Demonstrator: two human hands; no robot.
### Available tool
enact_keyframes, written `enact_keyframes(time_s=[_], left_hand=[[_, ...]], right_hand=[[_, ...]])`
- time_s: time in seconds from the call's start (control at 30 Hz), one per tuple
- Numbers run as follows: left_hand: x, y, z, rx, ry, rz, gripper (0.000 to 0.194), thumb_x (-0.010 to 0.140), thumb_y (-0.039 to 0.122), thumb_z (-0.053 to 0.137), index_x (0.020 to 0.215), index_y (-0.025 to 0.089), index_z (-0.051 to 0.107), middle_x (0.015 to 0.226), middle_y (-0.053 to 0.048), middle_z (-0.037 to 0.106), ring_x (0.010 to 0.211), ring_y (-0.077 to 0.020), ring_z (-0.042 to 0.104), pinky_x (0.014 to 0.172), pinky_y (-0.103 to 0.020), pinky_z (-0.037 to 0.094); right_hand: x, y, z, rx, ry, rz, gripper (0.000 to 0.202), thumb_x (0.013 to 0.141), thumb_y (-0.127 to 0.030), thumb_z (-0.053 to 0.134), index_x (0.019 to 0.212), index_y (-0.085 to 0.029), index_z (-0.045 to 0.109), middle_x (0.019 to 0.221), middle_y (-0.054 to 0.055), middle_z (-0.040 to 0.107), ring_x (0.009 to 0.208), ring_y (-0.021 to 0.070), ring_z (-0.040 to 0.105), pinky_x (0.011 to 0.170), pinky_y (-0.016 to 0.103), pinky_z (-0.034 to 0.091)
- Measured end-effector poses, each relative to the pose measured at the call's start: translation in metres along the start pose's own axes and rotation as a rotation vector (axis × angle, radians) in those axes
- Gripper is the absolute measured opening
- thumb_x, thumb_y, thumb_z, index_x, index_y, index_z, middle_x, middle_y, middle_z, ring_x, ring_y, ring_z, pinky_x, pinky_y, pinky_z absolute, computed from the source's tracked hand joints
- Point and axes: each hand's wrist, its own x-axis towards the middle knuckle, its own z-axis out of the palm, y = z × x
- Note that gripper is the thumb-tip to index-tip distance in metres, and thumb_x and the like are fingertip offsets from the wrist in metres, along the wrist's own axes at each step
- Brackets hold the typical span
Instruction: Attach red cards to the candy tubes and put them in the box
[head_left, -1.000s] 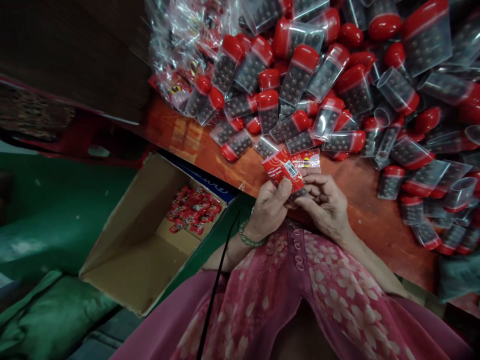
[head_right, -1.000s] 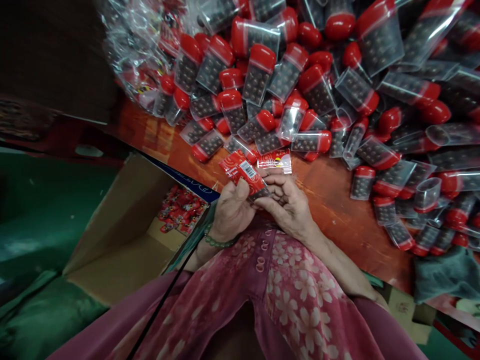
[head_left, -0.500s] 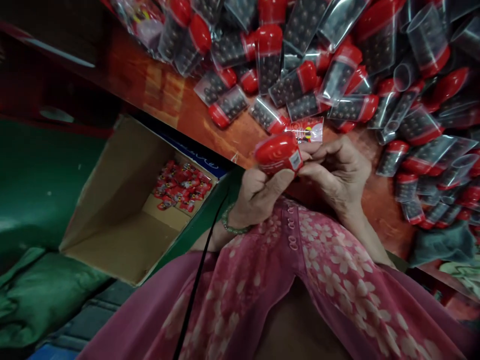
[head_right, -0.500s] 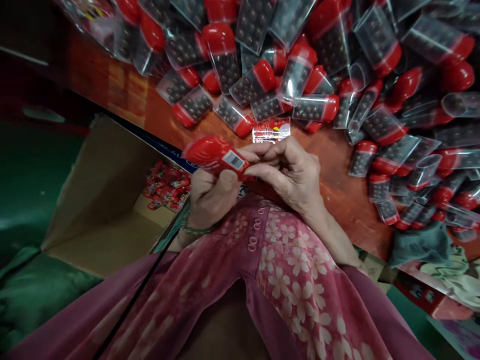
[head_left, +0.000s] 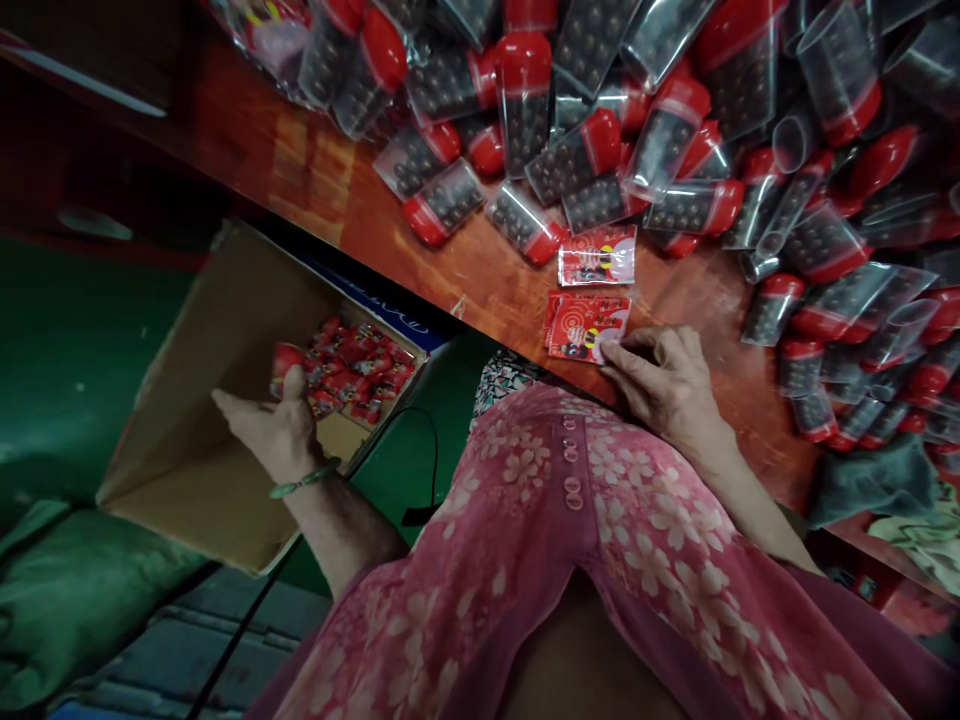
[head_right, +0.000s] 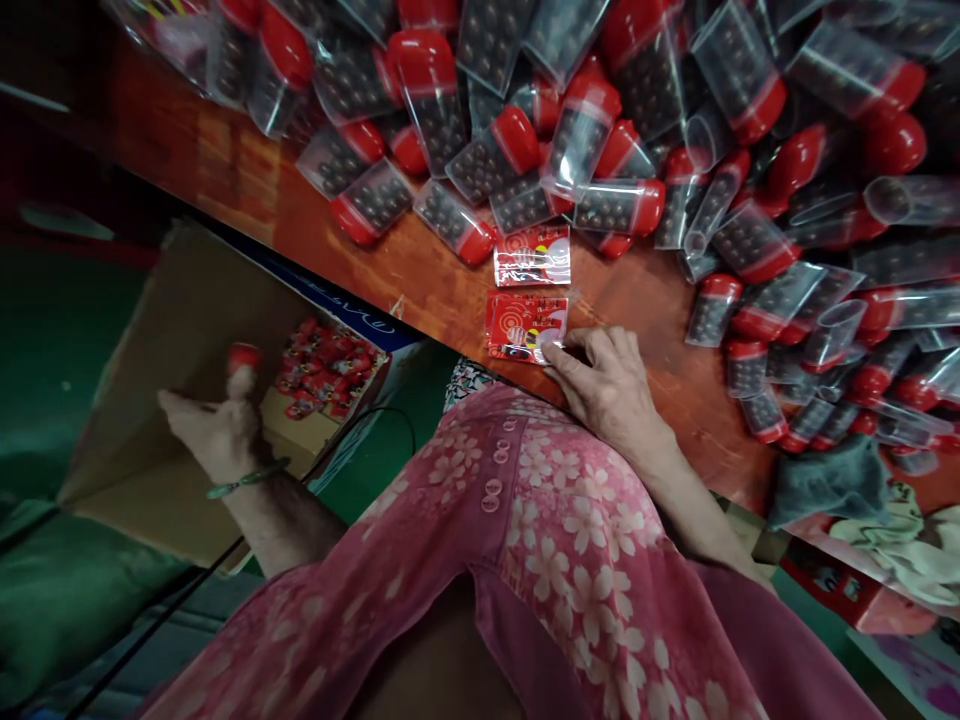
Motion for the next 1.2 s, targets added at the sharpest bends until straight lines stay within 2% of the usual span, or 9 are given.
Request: enact_keyframes(time_s=[0.17, 0.23, 0.33, 0.43, 0.63, 0.8, 0.93, 1.03, 1.2], left_hand=[[-0.012, -0.044, 0.022, 0.144, -0.080, 0.206, 0.058, 0.092, 0.067, 0.064, 0.140, 0.034, 0.062, 0.138, -0.004, 0.071, 0.153, -0.0364, 0.048, 0.116, -0.062, 0.053], [-0.010, -0.058, 0.020, 0.360, -0.161, 0.473, 0.057, 0.089, 0.057, 0.074, 0.139, 0.034, 0.064, 0.143, -0.004, 0.069, 0.148, -0.0352, 0.054, 0.120, -0.060, 0.051], [0.003, -0.074, 0.029, 0.791, -0.441, 0.981, 0.066, 0.090, 0.039, 0.078, 0.151, 0.025, 0.057, 0.151, -0.010, 0.064, 0.141, -0.0313, 0.062, 0.119, -0.051, 0.054], [0.018, -0.083, 0.054, 1.061, -0.536, 1.227, 0.061, 0.099, 0.026, 0.068, 0.154, 0.011, 0.048, 0.149, -0.019, 0.064, 0.143, -0.0289, 0.060, 0.118, -0.047, 0.055], [0.032, -0.082, 0.079, 1.187, -0.447, 1.339, 0.027, 0.101, 0.010, 0.055, 0.126, 0.009, 0.065, 0.140, -0.019, 0.070, 0.141, -0.0270, 0.062, 0.115, -0.043, 0.055], [0.036, -0.082, 0.077, 1.139, -0.298, 1.398, 0.012, 0.100, 0.014, 0.060, 0.104, 0.013, 0.071, 0.103, -0.010, 0.079, 0.097, -0.0210, 0.071, 0.083, -0.034, 0.057], [0.038, -0.085, 0.079, 1.140, -0.335, 1.301, 0.014, 0.099, 0.012, 0.059, 0.094, 0.014, 0.072, 0.087, -0.005, 0.074, 0.079, -0.0163, 0.062, 0.073, -0.029, 0.052], [0.039, -0.081, 0.080, 1.084, -0.388, 1.196, 0.018, 0.102, 0.024, 0.061, 0.092, 0.015, 0.073, 0.083, -0.004, 0.072, 0.077, -0.0155, 0.060, 0.073, -0.028, 0.053], [0.040, -0.069, 0.081, 0.981, -0.554, 1.027, 0.024, 0.103, 0.028, 0.059, 0.092, 0.015, 0.075, 0.089, -0.005, 0.074, 0.082, -0.0152, 0.065, 0.076, -0.027, 0.056]], right_hand=[[0.000, 0.004, 0.014, 0.041, 0.117, -0.024, 0.026, 0.100, -0.017, 0.063, 0.121, -0.029, 0.072, 0.101, 0.007, 0.072, 0.088, 0.0208, 0.058, 0.074, 0.037, 0.042], [0.004, 0.004, 0.015, 0.020, 0.133, -0.027, 0.021, 0.100, -0.018, 0.063, 0.116, -0.028, 0.073, 0.099, 0.007, 0.072, 0.086, 0.0197, 0.058, 0.073, 0.036, 0.044], [0.011, 0.002, 0.013, 0.004, 0.140, -0.030, 0.018, 0.101, -0.020, 0.064, 0.114, -0.026, 0.074, 0.097, 0.006, 0.071, 0.085, 0.0194, 0.060, 0.073, 0.036, 0.046], [0.018, 0.001, 0.011, 0.039, 0.148, -0.055, 0.021, 0.100, -0.019, 0.063, 0.117, -0.024, 0.075, 0.097, 0.008, 0.072, 0.084, 0.0199, 0.060, 0.073, 0.035, 0.048], [0.029, 0.007, -0.001, 0.081, 0.107, -0.110, 0.023, 0.101, -0.016, 0.060, 0.118, -0.024, 0.074, 0.100, 0.009, 0.073, 0.085, 0.0209, 0.064, 0.072, 0.036, 0.053], [0.059, 0.008, -0.033, 0.243, 0.002, -0.095, 0.017, 0.101, -0.024, 0.066, 0.116, -0.021, 0.072, 0.099, 0.007, 0.074, 0.087, 0.0195, 0.069, 0.078, 0.036, 0.059], [0.113, 0.008, -0.038, 0.090, 0.066, -0.132, 0.017, 0.102, -0.020, 0.060, 0.112, -0.022, 0.074, 0.097, 0.008, 0.072, 0.088, 0.0230, 0.065, 0.077, 0.040, 0.058], [0.152, 0.009, -0.025, -0.115, 0.050, -0.129, 0.022, 0.104, -0.019, 0.053, 0.111, -0.021, 0.074, 0.103, 0.011, 0.068, 0.098, 0.0281, 0.061, 0.084, 0.048, 0.058], [0.186, 0.005, -0.006, -0.145, 0.072, -0.204, 0.029, 0.110, -0.030, 0.042, 0.098, -0.019, 0.066, 0.105, 0.011, 0.065, 0.110, 0.0306, 0.062, 0.089, 0.049, 0.058]])
